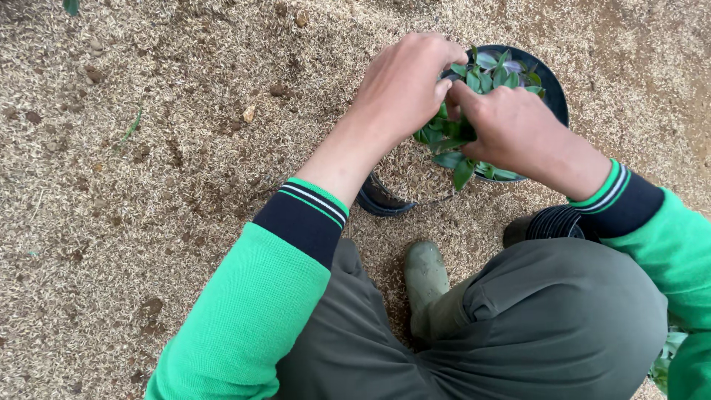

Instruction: The person sits on a straw-covered floor and sorts green leaves by hand. They pick up leaves from a black bowl, separate them, and place them into a second black bowl.

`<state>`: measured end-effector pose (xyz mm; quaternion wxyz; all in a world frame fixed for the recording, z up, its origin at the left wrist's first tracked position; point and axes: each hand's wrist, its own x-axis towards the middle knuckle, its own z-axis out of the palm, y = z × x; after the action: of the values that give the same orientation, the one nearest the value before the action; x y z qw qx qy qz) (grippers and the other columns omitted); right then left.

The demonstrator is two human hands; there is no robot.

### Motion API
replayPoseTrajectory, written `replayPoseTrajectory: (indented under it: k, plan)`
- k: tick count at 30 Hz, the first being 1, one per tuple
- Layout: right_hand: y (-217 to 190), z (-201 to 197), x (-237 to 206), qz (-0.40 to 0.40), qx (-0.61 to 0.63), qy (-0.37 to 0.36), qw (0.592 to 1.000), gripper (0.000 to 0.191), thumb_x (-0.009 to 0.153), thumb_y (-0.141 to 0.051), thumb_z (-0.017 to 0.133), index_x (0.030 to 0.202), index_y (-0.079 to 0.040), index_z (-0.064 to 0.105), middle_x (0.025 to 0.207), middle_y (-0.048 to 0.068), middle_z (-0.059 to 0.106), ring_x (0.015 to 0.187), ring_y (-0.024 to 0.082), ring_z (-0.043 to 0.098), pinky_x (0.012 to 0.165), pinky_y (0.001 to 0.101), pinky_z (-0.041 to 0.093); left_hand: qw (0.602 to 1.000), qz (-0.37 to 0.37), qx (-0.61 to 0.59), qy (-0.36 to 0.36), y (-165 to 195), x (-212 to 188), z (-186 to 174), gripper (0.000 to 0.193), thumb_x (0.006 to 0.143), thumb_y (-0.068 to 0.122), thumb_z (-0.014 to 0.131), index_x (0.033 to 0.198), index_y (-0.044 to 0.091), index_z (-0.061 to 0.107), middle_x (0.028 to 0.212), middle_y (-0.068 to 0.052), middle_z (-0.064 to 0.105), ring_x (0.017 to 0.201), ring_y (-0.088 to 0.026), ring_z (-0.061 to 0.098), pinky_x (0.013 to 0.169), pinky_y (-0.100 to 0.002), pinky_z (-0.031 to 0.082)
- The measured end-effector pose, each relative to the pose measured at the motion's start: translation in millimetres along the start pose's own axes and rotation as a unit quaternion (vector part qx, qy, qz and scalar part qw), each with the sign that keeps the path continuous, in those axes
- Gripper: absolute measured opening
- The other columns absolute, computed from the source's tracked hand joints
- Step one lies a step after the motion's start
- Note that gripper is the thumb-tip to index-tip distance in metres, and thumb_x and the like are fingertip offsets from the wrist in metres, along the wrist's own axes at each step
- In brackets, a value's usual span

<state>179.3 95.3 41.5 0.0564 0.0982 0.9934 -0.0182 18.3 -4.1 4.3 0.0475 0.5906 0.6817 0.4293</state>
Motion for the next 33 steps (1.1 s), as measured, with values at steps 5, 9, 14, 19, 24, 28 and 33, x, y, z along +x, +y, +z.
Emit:
replayPoseTrajectory:
  k: [5,9,14,19,24,28,33]
  plan:
    - [-5.1,5.0,2.0,0.031,-0.005,-0.02,0.999,0.057,0.074,-0.021,0.088,0.115,-0.007,0.052,0.064,0.014,0.065,0.058,0.038,0.068,0.052,0.0485,0.054,1.0,-0.013,0.01,0.007,0.8,3.1,4.0,0.028,0.083,0.007,0.076,0.111,0.009,0.077,0.111,-0.01,0.075,0.108,-0.027,0.07,0.097,-0.045,0.052]
    - [-6.7,13.3,-2.9,0.024,0.066,0.042,0.997,0.057,0.072,-0.013,0.085,0.115,-0.006,0.049,0.06,0.014,0.062,0.058,0.039,0.066,0.053,0.0493,0.051,1.0,-0.021,-0.001,0.003,0.0,1.1,0.3,0.026,0.085,0.005,0.076,0.111,0.009,0.077,0.111,-0.011,0.076,0.107,-0.029,0.071,0.095,-0.046,0.053]
    - [-3.3,14.5,-14.0,0.034,0.121,0.071,0.989,0.055,0.073,-0.011,0.085,0.113,-0.005,0.048,0.062,0.014,0.061,0.058,0.038,0.066,0.053,0.0488,0.05,1.0,-0.011,0.0,0.019,0.3,-0.1,-1.8,0.026,0.083,0.004,0.076,0.109,0.008,0.077,0.11,-0.012,0.075,0.108,-0.03,0.071,0.094,-0.045,0.054]
    - [1.3,14.2,-19.3,0.054,0.105,0.079,0.99,0.054,0.074,-0.01,0.086,0.113,-0.006,0.049,0.061,0.014,0.062,0.058,0.036,0.067,0.052,0.047,0.05,1.0,-0.005,0.004,0.023,0.2,-0.1,-2.2,0.025,0.084,0.004,0.076,0.109,0.008,0.077,0.11,-0.012,0.076,0.107,-0.031,0.071,0.095,-0.046,0.054]
    - [1.0,25.8,-21.6,0.061,0.123,0.085,0.987,0.057,0.074,-0.012,0.087,0.115,-0.005,0.047,0.064,0.013,0.064,0.057,0.034,0.067,0.05,0.0446,0.051,1.0,-0.003,0.0,0.023,-1.2,-0.6,-2.7,0.025,0.084,0.003,0.076,0.108,0.007,0.078,0.111,-0.011,0.076,0.108,-0.03,0.071,0.095,-0.045,0.054]
    - [1.7,31.7,-23.1,0.058,0.139,0.105,0.983,0.06,0.072,-0.012,0.088,0.114,-0.005,0.045,0.071,0.013,0.066,0.059,0.034,0.068,0.051,0.0444,0.051,1.0,-0.009,0.0,0.016,-2.3,-1.2,-1.5,0.026,0.084,0.003,0.076,0.11,0.007,0.078,0.112,-0.011,0.076,0.108,-0.03,0.071,0.096,-0.045,0.053]
    - [1.8,31.3,-23.0,0.08,0.153,0.105,0.979,0.06,0.075,-0.009,0.086,0.118,-0.004,0.044,0.072,0.012,0.066,0.061,0.033,0.068,0.051,0.0442,0.051,1.0,-0.022,-0.001,0.008,-1.8,-0.5,-0.4,0.026,0.085,0.005,0.075,0.111,0.009,0.077,0.114,-0.011,0.075,0.11,-0.028,0.07,0.098,-0.045,0.052]
